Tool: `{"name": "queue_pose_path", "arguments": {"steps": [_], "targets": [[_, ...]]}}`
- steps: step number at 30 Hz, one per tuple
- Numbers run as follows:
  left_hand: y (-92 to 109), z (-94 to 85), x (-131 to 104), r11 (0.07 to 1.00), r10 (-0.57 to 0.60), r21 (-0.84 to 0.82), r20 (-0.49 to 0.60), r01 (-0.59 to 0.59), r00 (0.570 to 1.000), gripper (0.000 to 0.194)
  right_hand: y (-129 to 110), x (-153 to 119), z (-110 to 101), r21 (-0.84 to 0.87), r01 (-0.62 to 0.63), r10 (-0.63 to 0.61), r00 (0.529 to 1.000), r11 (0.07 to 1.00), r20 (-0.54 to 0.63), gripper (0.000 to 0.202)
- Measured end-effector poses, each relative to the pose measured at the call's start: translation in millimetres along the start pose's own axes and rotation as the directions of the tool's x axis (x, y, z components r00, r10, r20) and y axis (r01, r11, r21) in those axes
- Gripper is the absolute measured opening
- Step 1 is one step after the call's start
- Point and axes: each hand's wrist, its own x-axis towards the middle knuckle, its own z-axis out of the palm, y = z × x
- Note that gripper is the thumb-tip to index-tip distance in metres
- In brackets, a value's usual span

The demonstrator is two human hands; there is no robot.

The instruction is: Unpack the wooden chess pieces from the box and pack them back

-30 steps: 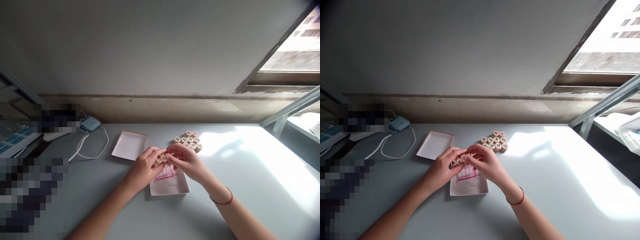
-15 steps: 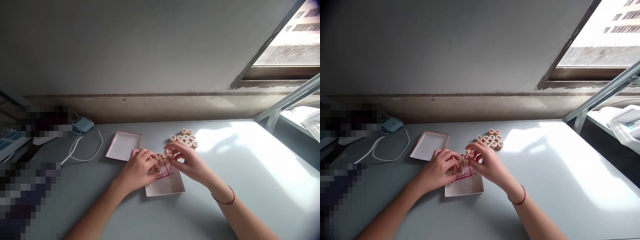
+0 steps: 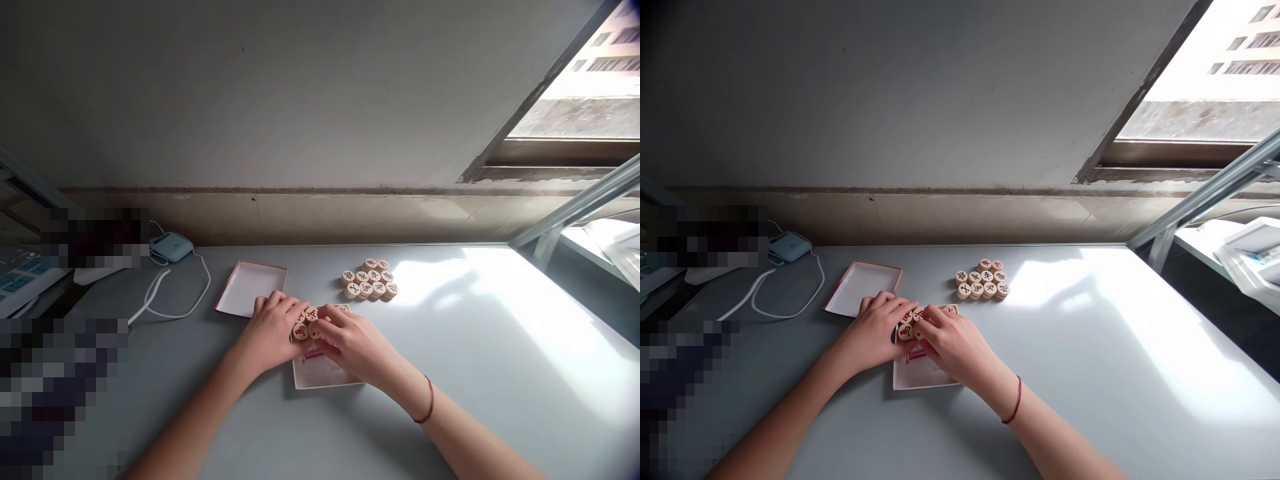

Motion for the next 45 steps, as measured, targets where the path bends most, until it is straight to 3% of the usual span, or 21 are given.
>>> {"name": "queue_pose_path", "arguments": {"steps": [4, 7, 11, 15, 18, 22, 25, 27, 29, 32, 35, 39, 45], "targets": [[1, -1.4, 1, 1.000, -0.005, -0.008, 0.004, 0.005, 1.000, 0.043, 4, 1, -9, 0.097, -0.036, 0.036, 0.999, 0.995, 0.003, 0.008], [2, -2.6, 1, 1.000, -0.016, -0.009, 0.023, 0.017, 1.000, 0.044, 27, 9, -26, 0.192, -0.182, 0.196, 0.979, 0.964, -0.056, 0.018], [3, -4.1, 2, 0.999, -0.032, 0.008, 0.037, 0.032, 0.999, 0.044, 77, 31, -48, -0.064, -0.570, 0.556, 0.817, 0.819, -0.155, 0.027], [4, -5.6, 1, 0.999, -0.041, -0.007, 0.044, 0.041, 0.998, 0.054, 114, 53, -53, -0.224, -0.681, 0.706, 0.707, 0.697, 0.048, 0.029], [2, -7.0, 1, 0.999, -0.033, -0.029, 0.049, 0.034, 0.998, 0.067, 129, 60, -49, -0.239, -0.675, 0.715, 0.675, 0.698, 0.182, 0.025], [-1, -8.5, 3, 0.999, -0.023, -0.036, 0.004, 0.023, 1.000, 0.070, 139, 63, -48, -0.228, -0.652, 0.690, 0.694, 0.723, 0.205, 0.023], [-3, -8.6, 4, 1.000, -0.009, -0.030, -0.090, 0.007, 0.996, 0.059, 133, 62, -55, -0.196, -0.651, 0.679, 0.719, 0.733, 0.152, 0.023], [-1, -7.6, 5, 0.999, 0.005, -0.039, -0.173, -0.012, 0.985, 0.041, 117, 57, -62, -0.021, -0.649, 0.648, 0.755, 0.760, 0.107, 0.025], [4, -5.4, 5, 0.994, 0.031, -0.096, -0.244, -0.055, 0.969, 0.029, 92, 48, -66, 0.258, -0.594, 0.589, 0.801, 0.762, 0.107, 0.028], [16, -0.9, 3, 0.957, 0.064, -0.252, -0.292, -0.141, 0.954, 0.030, 49, 30, -65, 0.444, -0.515, 0.463, 0.857, 0.733, 0.229, 0.025], [28, 3.9, 1, 0.907, 0.054, -0.387, -0.281, -0.165, 0.958, 0.029, 17, 13, -58, 0.588, -0.399, 0.342, 0.916, 0.704, 0.212, 0.022], [35, 7.8, 1, 0.881, 0.054, -0.442, -0.259, -0.168, 0.964, 0.023, 4, 2, -48, 0.709, -0.358, 0.351, 0.922, 0.607, 0.165, 0.023], [29, 3.9, 3, 0.895, 0.021, -0.423, -0.280, -0.143, 0.960, 0.023, 23, -5, -46, 0.788, -0.334, 0.422, 0.901, 0.517, 0.104, 0.030]]}}
